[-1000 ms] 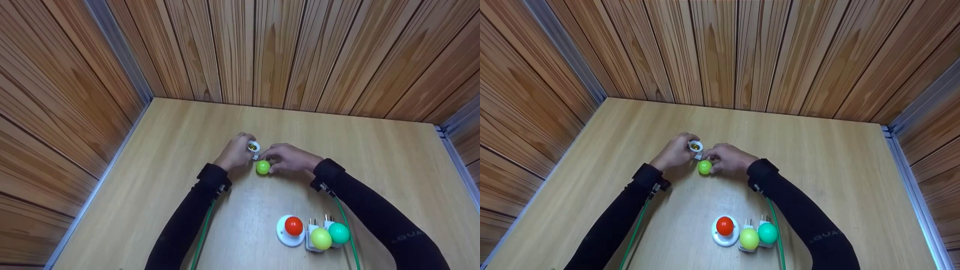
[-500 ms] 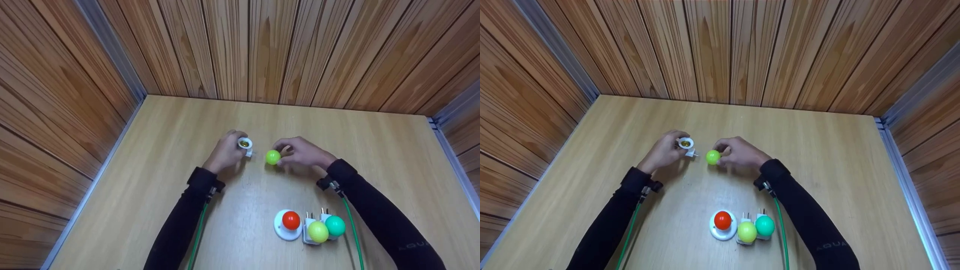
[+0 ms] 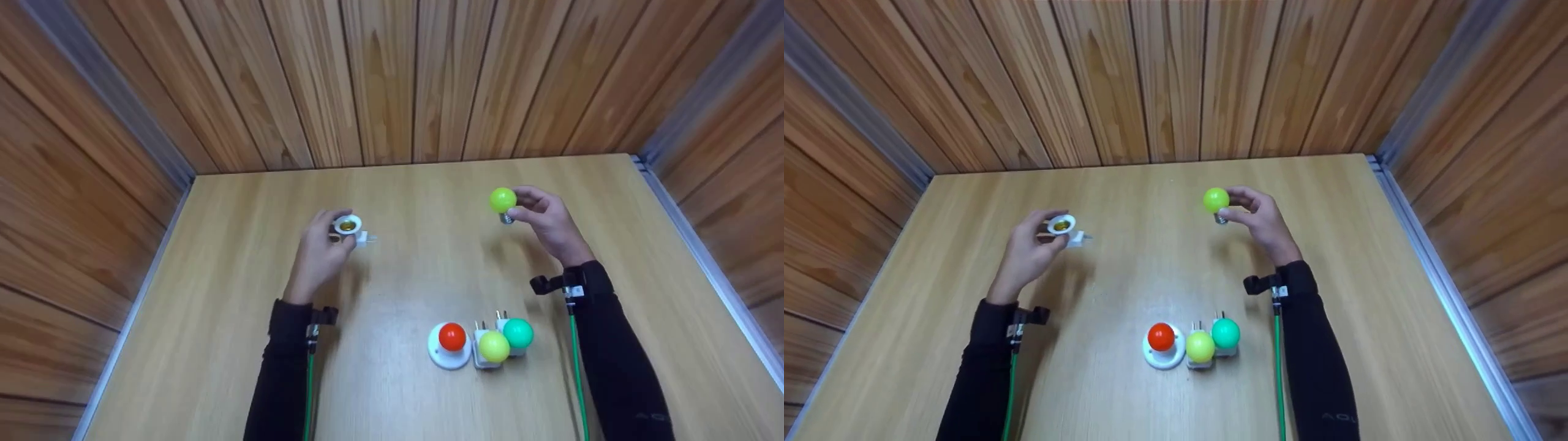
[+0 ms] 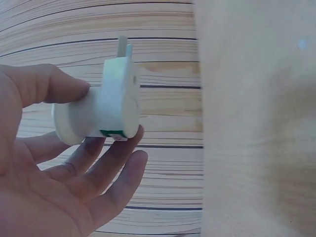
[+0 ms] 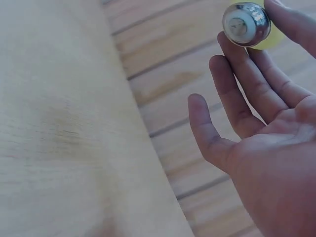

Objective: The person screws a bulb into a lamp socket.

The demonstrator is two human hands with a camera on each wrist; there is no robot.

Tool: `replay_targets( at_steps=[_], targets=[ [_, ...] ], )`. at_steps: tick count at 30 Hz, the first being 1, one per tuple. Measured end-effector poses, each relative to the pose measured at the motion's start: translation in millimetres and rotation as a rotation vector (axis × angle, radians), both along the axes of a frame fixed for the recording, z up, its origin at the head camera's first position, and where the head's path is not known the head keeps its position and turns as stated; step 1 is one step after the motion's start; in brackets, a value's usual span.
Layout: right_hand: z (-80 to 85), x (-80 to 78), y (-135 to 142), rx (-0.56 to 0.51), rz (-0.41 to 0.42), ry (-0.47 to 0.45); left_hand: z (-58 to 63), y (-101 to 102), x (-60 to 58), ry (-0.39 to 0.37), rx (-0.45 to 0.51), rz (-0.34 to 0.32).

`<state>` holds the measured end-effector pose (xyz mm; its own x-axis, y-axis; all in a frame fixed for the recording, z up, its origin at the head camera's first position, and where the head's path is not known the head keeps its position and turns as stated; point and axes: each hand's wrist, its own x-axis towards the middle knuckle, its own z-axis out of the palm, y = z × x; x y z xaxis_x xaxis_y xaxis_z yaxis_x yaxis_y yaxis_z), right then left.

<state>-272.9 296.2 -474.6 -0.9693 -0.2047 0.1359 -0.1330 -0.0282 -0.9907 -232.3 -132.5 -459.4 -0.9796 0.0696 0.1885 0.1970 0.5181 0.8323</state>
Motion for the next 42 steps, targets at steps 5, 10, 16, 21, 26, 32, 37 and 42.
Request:
replay_targets(
  at_steps=[5, 10, 16, 21, 26, 32, 37, 42],
  targets=[
    [7.1, -3.8, -21.8, -0.293, 0.060, 0.068, 13.1, -30.0, 25.3, 0.047, 0.059, 0.103],
    [21.2, 5.3, -32.1, -0.453, 0.158, 0.133, 24.7, -44.3, 47.5, 0.075, 0.109, 0.162],
    [41.4, 33.9, -32.5, -0.661, 0.244, 0.263, 37.0, -35.8, 59.5, 0.137, 0.148, 0.112],
    [63.2, 53.7, -35.3, -0.698, 0.247, 0.337, 45.6, -23.0, 65.1, 0.233, 0.168, 0.055],
    [76.0, 64.7, -34.3, -0.705, 0.247, 0.396, 50.5, -9.4, 64.1, 0.310, 0.180, -0.025],
    [71.1, 63.6, -42.3, -0.645, 0.241, 0.430, 47.8, -3.4, 59.6, 0.285, 0.198, -0.096],
    [66.9, 64.7, -49.9, -0.440, 0.121, 0.400, 40.9, 3.6, 53.7, 0.224, 0.211, -0.138],
    [69.8, 64.2, -64.1, -0.267, 0.048, 0.353, 32.7, 10.9, 49.6, 0.195, 0.240, -0.156]
  ],
)
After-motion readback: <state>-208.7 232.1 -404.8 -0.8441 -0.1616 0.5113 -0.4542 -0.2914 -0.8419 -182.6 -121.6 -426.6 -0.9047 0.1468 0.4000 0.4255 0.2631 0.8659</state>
